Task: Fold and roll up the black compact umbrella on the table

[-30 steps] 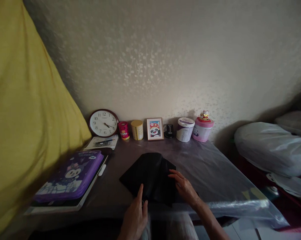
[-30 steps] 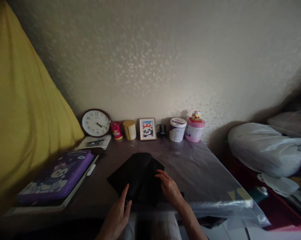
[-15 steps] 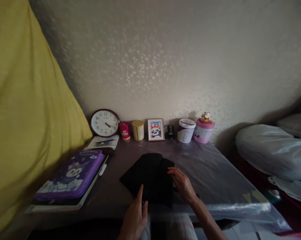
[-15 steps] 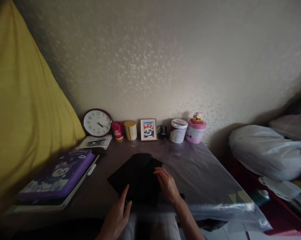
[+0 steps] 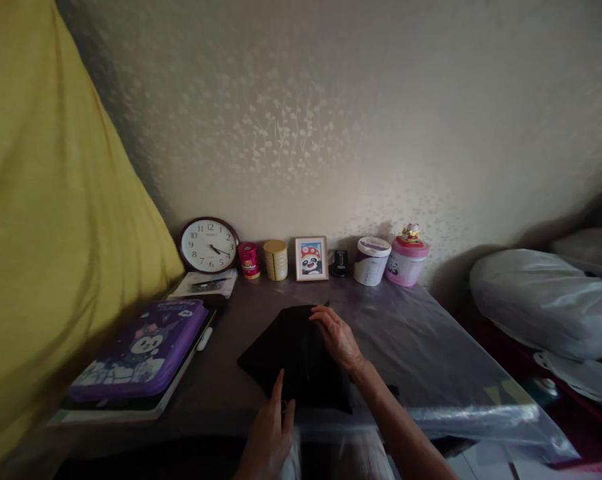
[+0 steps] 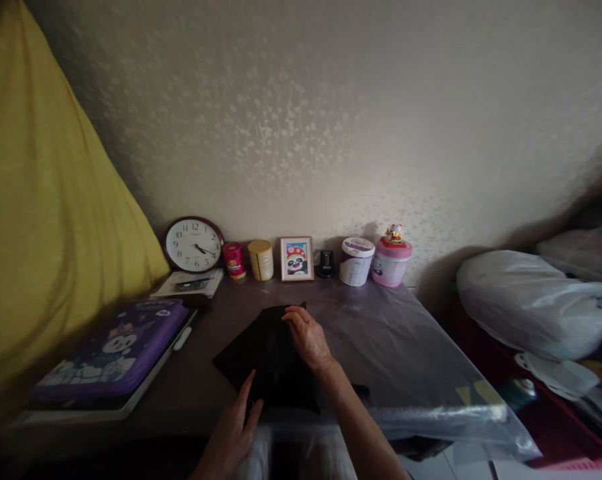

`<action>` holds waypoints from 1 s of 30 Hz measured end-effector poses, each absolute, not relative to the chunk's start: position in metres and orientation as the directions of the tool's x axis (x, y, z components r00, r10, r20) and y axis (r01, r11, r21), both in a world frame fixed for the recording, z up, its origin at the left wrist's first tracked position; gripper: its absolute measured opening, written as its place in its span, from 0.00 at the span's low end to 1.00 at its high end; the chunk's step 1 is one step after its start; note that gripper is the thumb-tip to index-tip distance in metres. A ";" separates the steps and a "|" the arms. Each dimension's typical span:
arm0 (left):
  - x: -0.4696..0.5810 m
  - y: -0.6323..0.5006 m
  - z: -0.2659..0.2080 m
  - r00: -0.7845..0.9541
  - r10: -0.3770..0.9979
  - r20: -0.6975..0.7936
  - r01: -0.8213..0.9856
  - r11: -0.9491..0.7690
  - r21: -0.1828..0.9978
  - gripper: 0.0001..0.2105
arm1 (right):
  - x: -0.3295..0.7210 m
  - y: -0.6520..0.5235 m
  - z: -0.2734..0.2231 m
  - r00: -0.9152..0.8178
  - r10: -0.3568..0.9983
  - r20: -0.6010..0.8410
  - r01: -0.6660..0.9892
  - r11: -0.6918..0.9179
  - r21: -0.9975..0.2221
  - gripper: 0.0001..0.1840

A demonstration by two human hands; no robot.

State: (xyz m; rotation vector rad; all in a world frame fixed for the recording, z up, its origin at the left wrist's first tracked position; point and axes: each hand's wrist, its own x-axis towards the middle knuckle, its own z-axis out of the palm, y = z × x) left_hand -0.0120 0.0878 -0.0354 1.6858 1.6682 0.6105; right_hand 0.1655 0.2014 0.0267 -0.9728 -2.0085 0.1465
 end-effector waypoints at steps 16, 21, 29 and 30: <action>-0.013 0.078 -0.032 0.084 0.992 -0.098 0.798 -0.008 0.602 0.33 | 0.119 0.231 0.002 -0.462 0.635 0.619 0.611 0.734 -0.297 0.11; -0.011 0.072 -0.016 0.121 0.984 -0.129 0.832 -0.030 0.554 0.32 | 0.112 0.234 0.001 -0.495 0.634 0.594 0.625 0.735 -0.263 0.11; -0.001 0.081 -0.011 0.117 0.962 -0.246 0.936 -0.023 0.352 0.33 | 0.107 0.237 -0.001 -0.513 0.643 0.569 0.638 0.729 -0.248 0.11; 0.000 0.081 -0.011 0.105 0.963 -0.247 0.936 -0.012 0.353 0.32 | 0.107 0.238 -0.002 -0.513 0.645 0.566 0.637 0.728 -0.252 0.11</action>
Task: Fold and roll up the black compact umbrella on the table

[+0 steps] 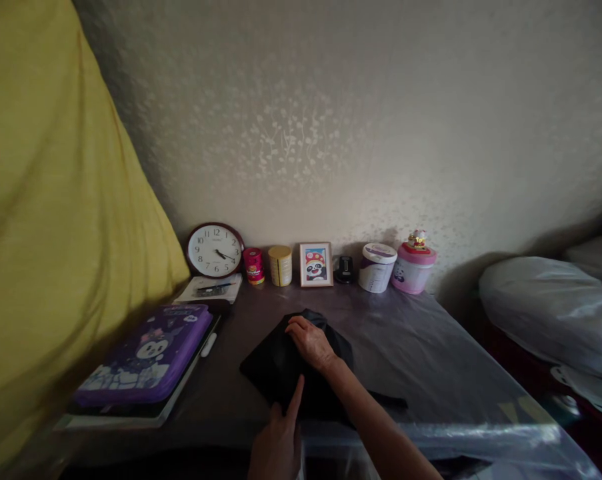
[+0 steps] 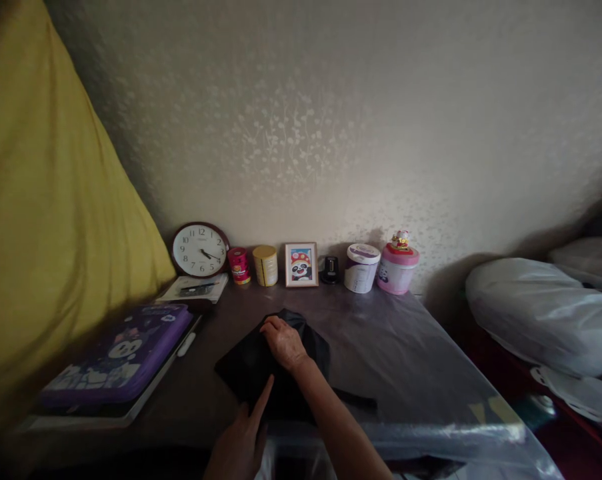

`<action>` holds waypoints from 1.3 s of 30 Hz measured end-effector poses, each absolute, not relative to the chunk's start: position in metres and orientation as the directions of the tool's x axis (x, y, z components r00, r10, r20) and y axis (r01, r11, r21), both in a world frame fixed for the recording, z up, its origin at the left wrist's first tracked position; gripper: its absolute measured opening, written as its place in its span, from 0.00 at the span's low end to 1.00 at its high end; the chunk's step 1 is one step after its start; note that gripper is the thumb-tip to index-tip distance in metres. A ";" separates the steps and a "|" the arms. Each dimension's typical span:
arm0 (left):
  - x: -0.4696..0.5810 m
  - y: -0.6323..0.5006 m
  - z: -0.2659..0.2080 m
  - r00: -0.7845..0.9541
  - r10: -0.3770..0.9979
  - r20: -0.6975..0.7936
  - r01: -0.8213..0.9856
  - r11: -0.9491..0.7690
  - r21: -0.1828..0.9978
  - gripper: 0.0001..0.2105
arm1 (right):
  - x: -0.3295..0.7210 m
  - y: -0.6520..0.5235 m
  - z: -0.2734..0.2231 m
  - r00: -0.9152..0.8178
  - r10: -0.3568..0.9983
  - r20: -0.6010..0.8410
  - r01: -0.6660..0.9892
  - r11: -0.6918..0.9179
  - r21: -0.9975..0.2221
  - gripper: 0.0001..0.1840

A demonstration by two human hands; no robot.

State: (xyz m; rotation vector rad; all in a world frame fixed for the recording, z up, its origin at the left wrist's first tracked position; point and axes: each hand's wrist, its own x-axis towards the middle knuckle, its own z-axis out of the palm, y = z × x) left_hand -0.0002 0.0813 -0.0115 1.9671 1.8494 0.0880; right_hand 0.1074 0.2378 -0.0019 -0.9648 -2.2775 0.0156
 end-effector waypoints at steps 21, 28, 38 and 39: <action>-0.010 0.089 -0.037 0.134 0.976 -0.173 0.844 -0.021 0.536 0.30 | 0.151 0.247 -0.032 -0.354 0.714 0.605 0.714 0.624 -0.317 0.13; -0.009 0.088 -0.041 0.112 0.976 -0.188 0.824 0.014 0.566 0.31 | 0.140 0.232 -0.021 -0.458 0.635 0.622 0.607 0.735 -0.303 0.11; -0.012 0.089 -0.043 0.099 0.974 -0.203 0.827 0.033 0.562 0.31 | 0.164 0.270 -0.036 -0.202 0.820 0.535 0.761 0.476 -0.442 0.14; -0.012 0.089 -0.043 0.096 0.975 -0.200 0.824 0.035 0.565 0.31 | 0.172 0.273 -0.037 -0.169 0.834 0.526 0.765 0.447 -0.463 0.14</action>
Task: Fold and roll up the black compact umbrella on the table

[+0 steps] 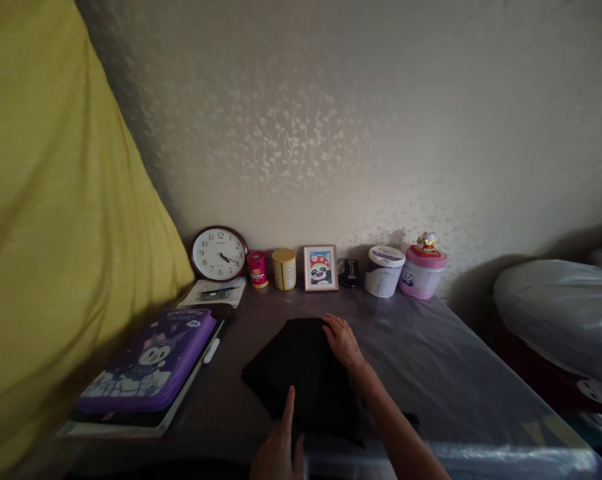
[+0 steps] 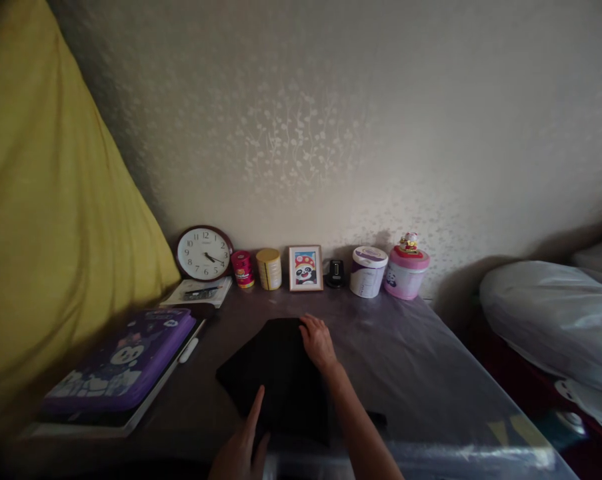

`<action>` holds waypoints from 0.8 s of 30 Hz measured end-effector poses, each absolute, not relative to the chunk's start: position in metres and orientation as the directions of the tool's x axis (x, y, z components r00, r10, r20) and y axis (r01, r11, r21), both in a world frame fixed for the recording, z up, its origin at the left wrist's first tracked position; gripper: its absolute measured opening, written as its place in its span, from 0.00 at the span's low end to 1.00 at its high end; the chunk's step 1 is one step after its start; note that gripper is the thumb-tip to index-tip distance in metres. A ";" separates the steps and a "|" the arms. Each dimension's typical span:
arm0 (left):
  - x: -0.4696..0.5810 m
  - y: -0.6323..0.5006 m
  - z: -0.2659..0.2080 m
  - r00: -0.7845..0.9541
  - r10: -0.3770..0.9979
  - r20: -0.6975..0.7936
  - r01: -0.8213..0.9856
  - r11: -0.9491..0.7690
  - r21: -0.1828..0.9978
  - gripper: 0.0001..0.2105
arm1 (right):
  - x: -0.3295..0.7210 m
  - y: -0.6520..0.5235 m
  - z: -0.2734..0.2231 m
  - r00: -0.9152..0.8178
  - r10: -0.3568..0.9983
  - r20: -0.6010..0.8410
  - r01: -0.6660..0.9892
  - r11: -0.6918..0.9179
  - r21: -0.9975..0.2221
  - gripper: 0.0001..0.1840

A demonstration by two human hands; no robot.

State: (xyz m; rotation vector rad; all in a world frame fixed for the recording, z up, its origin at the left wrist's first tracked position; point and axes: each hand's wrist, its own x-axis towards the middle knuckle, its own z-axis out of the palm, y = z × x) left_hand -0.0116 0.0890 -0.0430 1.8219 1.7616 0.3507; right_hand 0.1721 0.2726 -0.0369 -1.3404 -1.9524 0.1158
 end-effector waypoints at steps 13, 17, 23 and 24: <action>-0.020 0.087 -0.048 0.135 0.985 -0.105 0.689 -0.017 0.725 0.29 | 0.246 0.256 -0.066 0.034 0.937 0.347 0.761 0.201 -0.617 0.14; -0.021 0.088 -0.050 0.139 0.986 -0.092 0.693 -0.031 0.720 0.29 | 0.243 0.251 -0.065 0.051 0.947 0.316 0.718 0.185 -0.671 0.13; -0.021 0.087 -0.049 0.122 0.990 -0.067 0.669 -0.033 0.743 0.28 | 0.241 0.238 -0.061 0.073 0.958 0.279 0.617 0.176 -0.767 0.13; -0.021 0.087 -0.050 0.119 0.990 -0.069 0.665 -0.028 0.746 0.28 | 0.241 0.236 -0.061 0.077 0.959 0.273 0.598 0.174 -0.783 0.14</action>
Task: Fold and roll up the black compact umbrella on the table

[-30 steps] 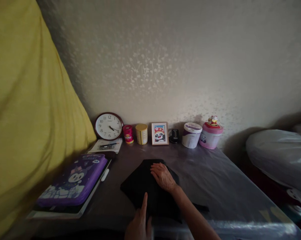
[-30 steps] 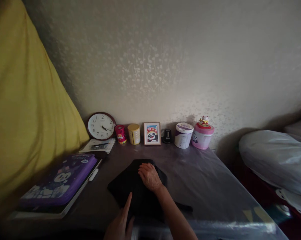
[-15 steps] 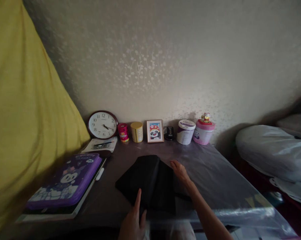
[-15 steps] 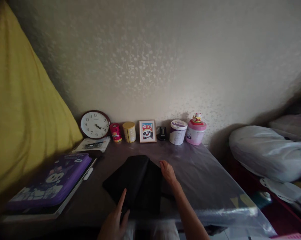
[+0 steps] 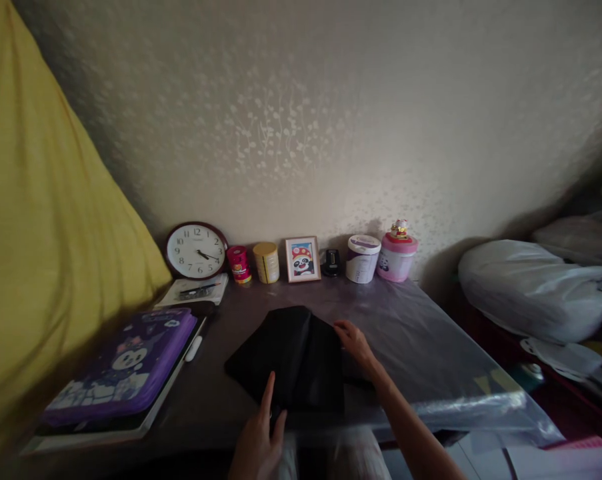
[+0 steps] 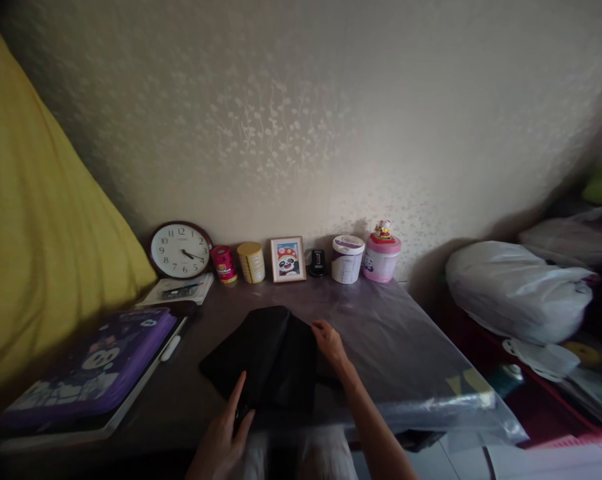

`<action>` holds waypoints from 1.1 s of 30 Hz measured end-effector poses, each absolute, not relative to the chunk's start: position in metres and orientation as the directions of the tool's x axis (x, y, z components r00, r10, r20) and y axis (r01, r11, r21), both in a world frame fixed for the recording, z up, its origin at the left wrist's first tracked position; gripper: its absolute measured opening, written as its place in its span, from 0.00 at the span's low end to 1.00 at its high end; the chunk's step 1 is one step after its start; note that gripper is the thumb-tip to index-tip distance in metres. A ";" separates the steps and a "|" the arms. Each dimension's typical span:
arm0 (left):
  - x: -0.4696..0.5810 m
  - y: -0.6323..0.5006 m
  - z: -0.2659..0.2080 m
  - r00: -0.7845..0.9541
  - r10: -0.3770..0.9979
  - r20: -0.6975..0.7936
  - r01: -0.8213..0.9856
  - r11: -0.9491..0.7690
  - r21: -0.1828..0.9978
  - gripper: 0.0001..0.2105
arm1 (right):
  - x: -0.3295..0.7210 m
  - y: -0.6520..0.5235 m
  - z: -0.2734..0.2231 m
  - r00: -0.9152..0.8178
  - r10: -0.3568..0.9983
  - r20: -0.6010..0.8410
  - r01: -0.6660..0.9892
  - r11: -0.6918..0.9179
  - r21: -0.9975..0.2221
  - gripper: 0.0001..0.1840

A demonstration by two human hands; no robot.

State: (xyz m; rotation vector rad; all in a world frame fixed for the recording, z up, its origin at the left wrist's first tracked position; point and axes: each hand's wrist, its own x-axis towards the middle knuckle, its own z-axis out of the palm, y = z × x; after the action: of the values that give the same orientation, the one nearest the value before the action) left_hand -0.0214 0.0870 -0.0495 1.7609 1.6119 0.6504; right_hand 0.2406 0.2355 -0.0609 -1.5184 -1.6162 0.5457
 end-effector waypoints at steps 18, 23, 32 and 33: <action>-0.023 0.088 -0.033 0.046 0.958 -0.282 0.426 0.237 0.873 0.30 | 0.245 0.184 -0.063 -0.087 0.895 0.437 0.400 0.433 -0.808 0.17; -0.026 0.092 -0.025 0.052 0.944 -0.325 0.367 0.285 0.886 0.30 | 0.241 0.171 -0.056 -0.207 0.832 0.515 0.540 0.536 -0.649 0.20; -0.031 0.094 -0.020 0.075 0.941 -0.330 0.356 0.283 0.890 0.32 | 0.225 0.163 -0.031 -0.318 0.767 0.557 0.609 0.615 -0.500 0.20; -0.031 0.094 -0.021 0.079 0.941 -0.329 0.357 0.282 0.890 0.32 | 0.224 0.164 -0.029 -0.322 0.765 0.558 0.604 0.620 -0.501 0.19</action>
State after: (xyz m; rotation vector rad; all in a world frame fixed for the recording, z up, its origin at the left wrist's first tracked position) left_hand -0.0313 0.0944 -0.0205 1.2681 1.4818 0.6864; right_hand 0.2235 0.1640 -0.0293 -1.0733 -2.0417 0.2548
